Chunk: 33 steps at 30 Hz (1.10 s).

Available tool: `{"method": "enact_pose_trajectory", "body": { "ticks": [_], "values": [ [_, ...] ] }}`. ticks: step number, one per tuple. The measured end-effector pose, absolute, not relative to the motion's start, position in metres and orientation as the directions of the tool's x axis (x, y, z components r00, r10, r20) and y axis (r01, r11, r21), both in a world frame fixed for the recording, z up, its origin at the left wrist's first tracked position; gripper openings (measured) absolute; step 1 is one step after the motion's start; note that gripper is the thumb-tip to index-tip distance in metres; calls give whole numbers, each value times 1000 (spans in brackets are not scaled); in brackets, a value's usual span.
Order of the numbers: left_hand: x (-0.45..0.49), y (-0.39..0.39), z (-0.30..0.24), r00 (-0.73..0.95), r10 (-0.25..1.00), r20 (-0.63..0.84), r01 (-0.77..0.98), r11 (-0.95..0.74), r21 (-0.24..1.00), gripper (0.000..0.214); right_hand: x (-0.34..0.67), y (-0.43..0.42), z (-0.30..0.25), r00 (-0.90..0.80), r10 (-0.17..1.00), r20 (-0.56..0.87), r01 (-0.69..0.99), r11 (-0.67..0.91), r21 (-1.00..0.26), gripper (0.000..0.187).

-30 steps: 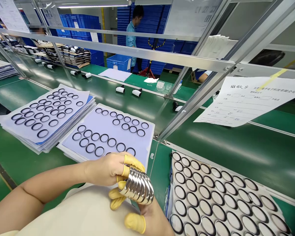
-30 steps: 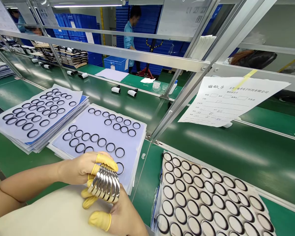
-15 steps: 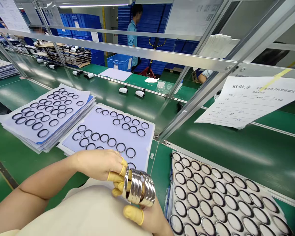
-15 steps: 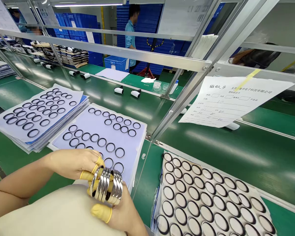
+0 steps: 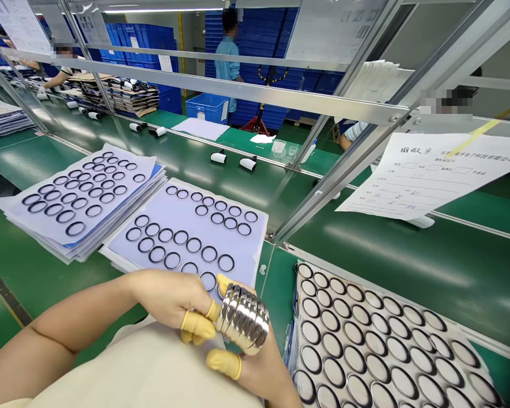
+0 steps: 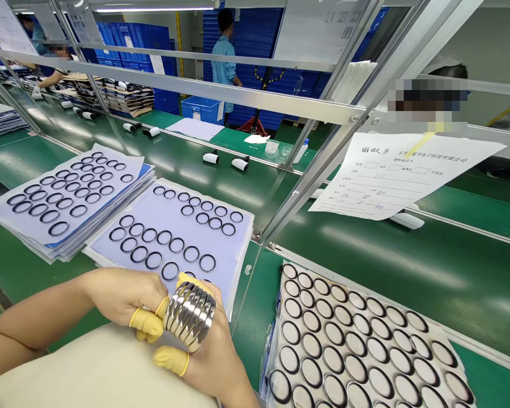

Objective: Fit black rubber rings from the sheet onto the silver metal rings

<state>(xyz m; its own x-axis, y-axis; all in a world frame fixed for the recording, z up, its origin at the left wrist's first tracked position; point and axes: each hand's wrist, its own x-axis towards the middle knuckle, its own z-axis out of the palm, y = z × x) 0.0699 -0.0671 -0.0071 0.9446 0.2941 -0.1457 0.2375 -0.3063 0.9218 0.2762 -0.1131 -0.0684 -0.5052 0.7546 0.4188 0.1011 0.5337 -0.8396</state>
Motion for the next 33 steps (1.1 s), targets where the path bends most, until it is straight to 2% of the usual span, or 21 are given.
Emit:
{"method": "enact_pose_trajectory", "body": {
  "ticks": [4, 8, 11, 13, 15, 17, 19, 23, 26, 29, 31, 33],
  "values": [
    [76, -71, -19, 946, 293, -136, 198, -193, 961, 36, 280, -116, -69, -531, 749, 396, 113, 525, -843, 59],
    [83, -74, -34, 950, 311, -35, 44, -21, 999, 54, 281, -118, -73, -512, 752, 415, 120, 542, -832, 72],
    [89, -77, -45, 899, 437, -34, -36, 152, 988, 65, 281, -120, -76, -441, 762, 474, 144, 581, -801, 82],
    [92, -78, -49, 840, 529, -125, -23, 263, 964, 60, 280, -120, -76, -409, 759, 506, 185, 612, -769, 81],
    [94, -77, -49, 793, 564, -228, 12, 360, 933, 48, 278, -121, -74, -404, 737, 542, 232, 656, -719, 75],
    [94, -76, -47, 770, 582, -262, 19, 389, 921, 38, 277, -121, -71, -400, 707, 583, 265, 698, -665, 73],
    [94, -75, -44, 757, 620, -207, 1, 315, 949, 33, 275, -120, -70, -395, 676, 622, 278, 734, -620, 76],
    [93, -73, -36, 754, 656, -20, -14, 46, 999, 31, 273, -121, -71, -395, 633, 666, 257, 772, -581, 75],
    [93, -75, -30, 747, 656, 106, -52, -101, 994, 37, 272, -124, -75, -367, 678, 637, 245, 731, -637, 79],
    [92, -76, -24, 725, 659, 200, -58, -231, 971, 39, 272, -127, -78, -391, 689, 610, 217, 713, -666, 65],
    [92, -77, -21, 709, 667, 229, -60, -267, 962, 37, 272, -129, -79, -424, 697, 578, 170, 688, -705, 57],
    [92, -77, -20, 707, 672, 220, -69, -244, 967, 36, 271, -130, -78, -441, 727, 526, 114, 626, -771, 60]
  ]
}}
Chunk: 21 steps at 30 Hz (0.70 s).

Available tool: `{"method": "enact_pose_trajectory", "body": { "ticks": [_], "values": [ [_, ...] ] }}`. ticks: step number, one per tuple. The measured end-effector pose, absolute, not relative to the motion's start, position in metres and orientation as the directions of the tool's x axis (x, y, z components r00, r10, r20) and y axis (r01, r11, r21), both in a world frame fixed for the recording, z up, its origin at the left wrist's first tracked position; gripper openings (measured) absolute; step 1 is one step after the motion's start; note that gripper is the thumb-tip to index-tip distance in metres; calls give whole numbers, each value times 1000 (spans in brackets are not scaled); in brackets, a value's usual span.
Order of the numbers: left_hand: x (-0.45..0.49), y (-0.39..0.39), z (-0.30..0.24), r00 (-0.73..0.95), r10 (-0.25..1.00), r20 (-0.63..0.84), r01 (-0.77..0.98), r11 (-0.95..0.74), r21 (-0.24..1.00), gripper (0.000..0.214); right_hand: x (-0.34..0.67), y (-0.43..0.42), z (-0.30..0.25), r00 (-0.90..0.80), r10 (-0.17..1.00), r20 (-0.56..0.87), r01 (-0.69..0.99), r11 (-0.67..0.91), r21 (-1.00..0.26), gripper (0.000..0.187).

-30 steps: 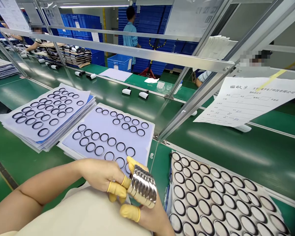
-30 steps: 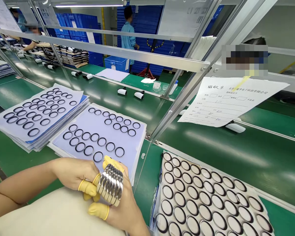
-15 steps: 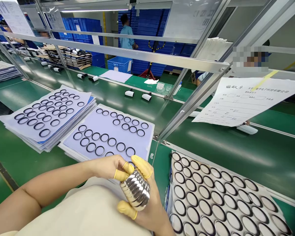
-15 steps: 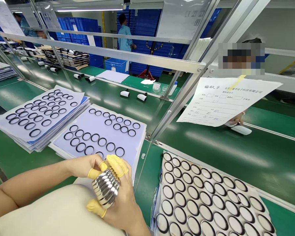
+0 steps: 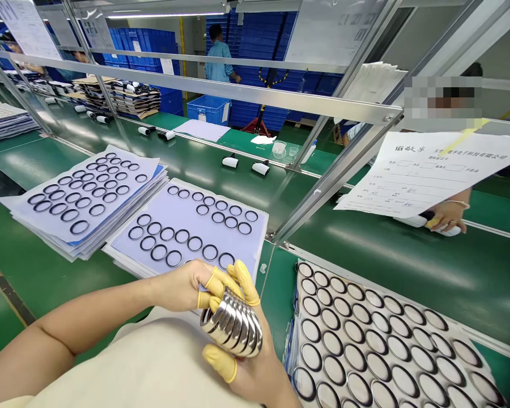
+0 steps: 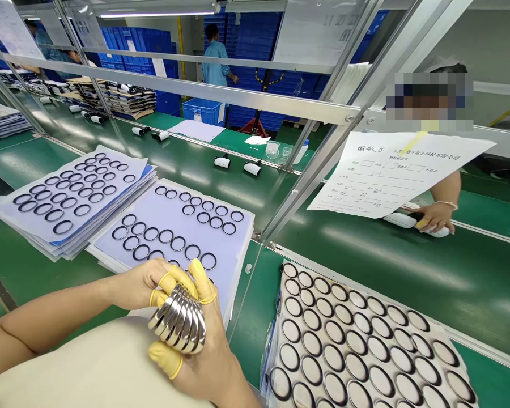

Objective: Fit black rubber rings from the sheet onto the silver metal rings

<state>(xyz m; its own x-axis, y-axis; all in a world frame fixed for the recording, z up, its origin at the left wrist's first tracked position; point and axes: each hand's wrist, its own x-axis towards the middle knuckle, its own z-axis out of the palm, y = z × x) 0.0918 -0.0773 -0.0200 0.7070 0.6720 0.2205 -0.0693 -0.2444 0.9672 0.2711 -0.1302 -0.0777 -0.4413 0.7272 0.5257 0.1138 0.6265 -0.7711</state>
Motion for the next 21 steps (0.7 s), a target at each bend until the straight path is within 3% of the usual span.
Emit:
{"method": "enact_pose_trajectory", "body": {
  "ticks": [5, 10, 21],
  "values": [
    [94, -77, -29, 735, 675, 62, -104, 22, 994, 37, 271, -132, -74, -428, 791, 437, 59, 507, -860, 63],
    [95, -81, -42, 720, 676, -154, -29, 251, 968, 40, 271, -135, -70, -410, 844, 345, 69, 406, -911, 77],
    [101, -83, -38, 665, 675, -320, 4, 425, 905, 34, 272, -139, -64, -384, 857, 344, 98, 408, -908, 91]
  ]
}}
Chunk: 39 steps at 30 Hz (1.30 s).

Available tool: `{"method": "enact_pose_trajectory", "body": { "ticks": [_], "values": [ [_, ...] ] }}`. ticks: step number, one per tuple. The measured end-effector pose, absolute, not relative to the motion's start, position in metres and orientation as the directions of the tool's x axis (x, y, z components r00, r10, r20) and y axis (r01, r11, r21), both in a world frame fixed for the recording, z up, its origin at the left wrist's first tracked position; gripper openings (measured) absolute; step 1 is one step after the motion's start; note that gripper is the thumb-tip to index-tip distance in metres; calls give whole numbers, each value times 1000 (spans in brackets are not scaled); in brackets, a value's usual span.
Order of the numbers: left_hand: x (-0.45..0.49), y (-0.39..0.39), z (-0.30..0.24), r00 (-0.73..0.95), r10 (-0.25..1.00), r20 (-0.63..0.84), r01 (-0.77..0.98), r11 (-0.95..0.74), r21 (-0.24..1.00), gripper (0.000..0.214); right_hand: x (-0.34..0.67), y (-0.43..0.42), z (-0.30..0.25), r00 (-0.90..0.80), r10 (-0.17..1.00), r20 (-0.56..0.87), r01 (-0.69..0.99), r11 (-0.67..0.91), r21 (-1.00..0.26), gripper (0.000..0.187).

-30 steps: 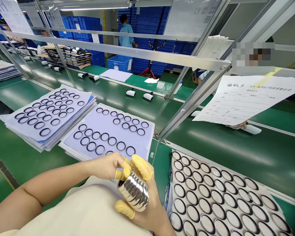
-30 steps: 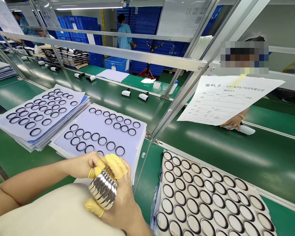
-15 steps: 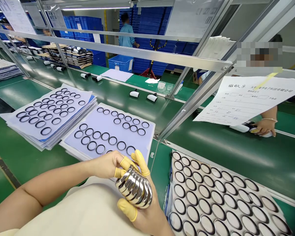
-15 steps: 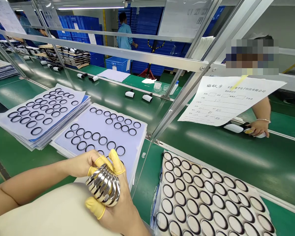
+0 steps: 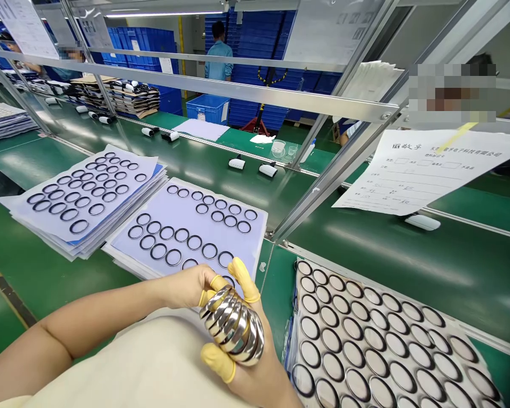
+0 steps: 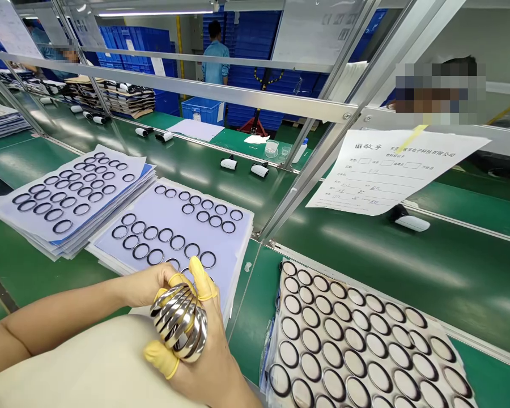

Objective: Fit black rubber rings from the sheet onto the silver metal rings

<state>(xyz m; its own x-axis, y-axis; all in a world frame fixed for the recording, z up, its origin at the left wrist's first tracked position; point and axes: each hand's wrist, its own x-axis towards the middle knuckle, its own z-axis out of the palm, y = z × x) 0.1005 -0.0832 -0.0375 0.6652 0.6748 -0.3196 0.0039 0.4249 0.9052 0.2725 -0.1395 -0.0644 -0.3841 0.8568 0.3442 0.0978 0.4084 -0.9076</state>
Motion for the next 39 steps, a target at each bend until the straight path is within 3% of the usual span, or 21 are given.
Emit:
{"method": "enact_pose_trajectory", "body": {
  "ticks": [8, 14, 18, 21, 26, 29, 33, 36, 39],
  "values": [
    [108, -92, -49, 584, 693, -422, -67, 560, 826, 33, 271, -137, -60, -363, 860, 358, 135, 429, -893, 92],
    [102, -91, -48, 563, 742, -363, -100, 497, 862, 31, 269, -137, -67, -380, 885, 269, 93, 326, -941, 91],
    [90, -87, -41, 610, 790, -56, -104, 149, 983, 22, 264, -138, -76, -468, 851, 238, -73, 231, -970, 86],
    [81, -88, -36, 598, 784, 165, -58, -163, 985, 15, 261, -137, -87, -461, 855, 237, -217, 151, -965, 74],
    [68, -89, -37, 496, 828, 260, 118, -361, 925, 20, 255, -126, -105, -426, 889, 170, -291, 43, -956, 52],
    [58, -86, -48, 475, 831, 290, 344, -478, 808, 24, 240, -115, -109, -481, 874, 66, -343, -118, -932, 46],
    [48, -77, -72, 514, 776, 366, 615, -631, 473, 15, 211, -101, -112, -484, 870, -92, -397, -312, -863, 40],
    [40, -68, -85, 544, 742, 392, 720, -652, 237, 9, 190, -91, -112, -410, 893, -186, -463, -379, -801, 32],
    [26, -58, -94, 545, 723, 425, 751, -646, 136, 12, 172, -79, -112, -372, 894, -249, -471, -413, -779, 27]
  ]
}}
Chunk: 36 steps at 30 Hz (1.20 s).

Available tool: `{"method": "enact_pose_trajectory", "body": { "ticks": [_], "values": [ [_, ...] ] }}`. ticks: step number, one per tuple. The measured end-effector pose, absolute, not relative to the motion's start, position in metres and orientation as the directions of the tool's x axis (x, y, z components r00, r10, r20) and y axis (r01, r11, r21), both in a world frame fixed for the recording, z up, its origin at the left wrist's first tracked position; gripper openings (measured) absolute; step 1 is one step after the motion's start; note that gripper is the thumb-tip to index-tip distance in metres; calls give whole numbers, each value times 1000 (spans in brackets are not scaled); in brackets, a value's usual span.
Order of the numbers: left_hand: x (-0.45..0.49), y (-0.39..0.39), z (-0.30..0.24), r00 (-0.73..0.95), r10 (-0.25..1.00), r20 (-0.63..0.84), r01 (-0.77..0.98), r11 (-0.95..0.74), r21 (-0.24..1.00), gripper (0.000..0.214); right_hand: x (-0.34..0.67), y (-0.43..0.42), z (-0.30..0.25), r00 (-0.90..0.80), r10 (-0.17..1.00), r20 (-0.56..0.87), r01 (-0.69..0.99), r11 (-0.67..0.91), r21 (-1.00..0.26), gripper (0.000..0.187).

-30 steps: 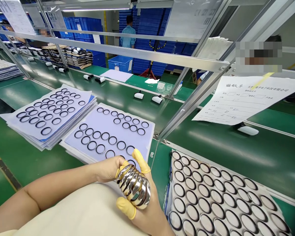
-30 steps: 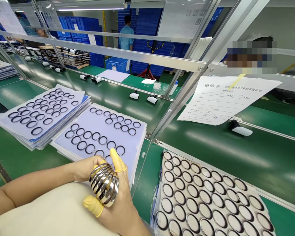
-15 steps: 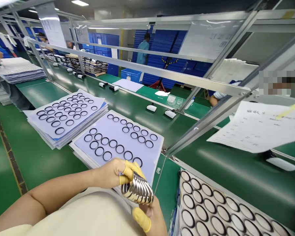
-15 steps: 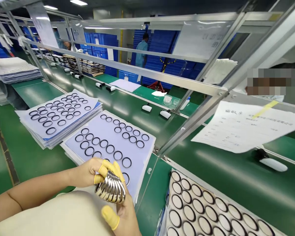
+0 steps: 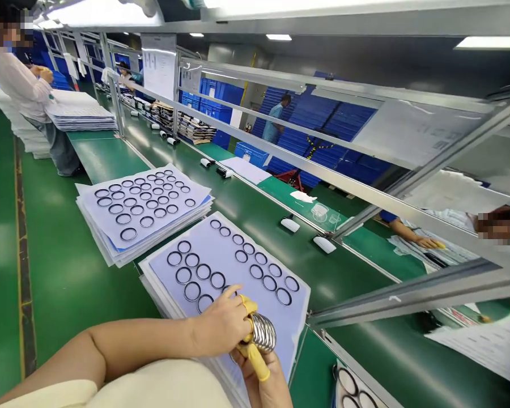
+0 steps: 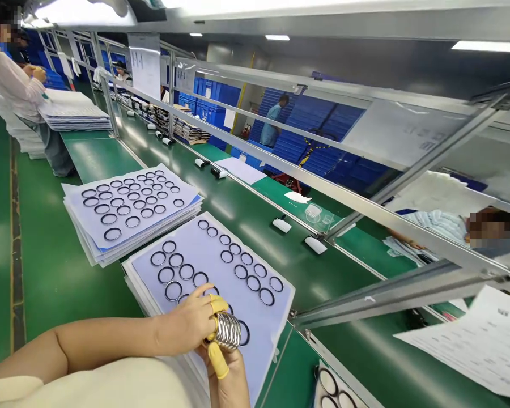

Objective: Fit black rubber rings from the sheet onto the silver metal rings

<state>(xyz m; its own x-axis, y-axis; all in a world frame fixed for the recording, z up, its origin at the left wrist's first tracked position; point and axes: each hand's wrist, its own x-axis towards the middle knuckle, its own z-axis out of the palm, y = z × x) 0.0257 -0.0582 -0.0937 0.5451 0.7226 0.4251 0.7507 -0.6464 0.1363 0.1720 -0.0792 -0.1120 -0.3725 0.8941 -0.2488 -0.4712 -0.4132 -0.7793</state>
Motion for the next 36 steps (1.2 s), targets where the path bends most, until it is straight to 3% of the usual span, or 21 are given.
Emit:
{"method": "enact_pose_trajectory", "body": {
  "ticks": [4, 7, 10, 14, 17, 22, 26, 31, 36],
  "values": [
    [-9, -43, -111, 495, 725, 479, 747, -637, 193, 13, 143, -60, -114, -426, 843, -329, -405, -503, -764, 28],
    [-44, -36, -128, 421, 745, 518, 685, -635, 357, 13, 120, -45, -115, -460, 805, -375, -364, -556, -747, 31],
    [-79, -35, -143, 267, 789, 553, 604, -584, 542, 30, 100, -28, -118, -440, 811, -385, -350, -550, -758, 34],
    [-115, -40, -163, 54, 848, 527, 504, -479, 719, 31, 80, 8, -133, -291, 908, -302, -41, -327, -944, 46],
    [-131, -45, -175, -78, 891, 446, 423, -376, 824, 29, 67, 53, -153, -147, 969, -199, 181, -171, -968, 49],
    [-146, -50, -187, -121, 920, 373, 374, -305, 876, 31, 49, 124, -185, -34, 999, -13, 351, 0, -936, 43],
    [-153, -47, -196, -132, 934, 333, 359, -268, 894, 33, 46, 146, -201, -5, 999, 38, 392, 37, -919, 38],
    [-155, -36, -202, -124, 934, 335, 319, -282, 905, 33, 43, 158, -208, 96, 995, 34, 328, 1, -945, 43],
    [-155, -27, -201, -122, 914, 387, 274, -343, 898, 35, 27, 171, -209, 71, 996, 51, 253, 32, -967, 49]
  ]
}}
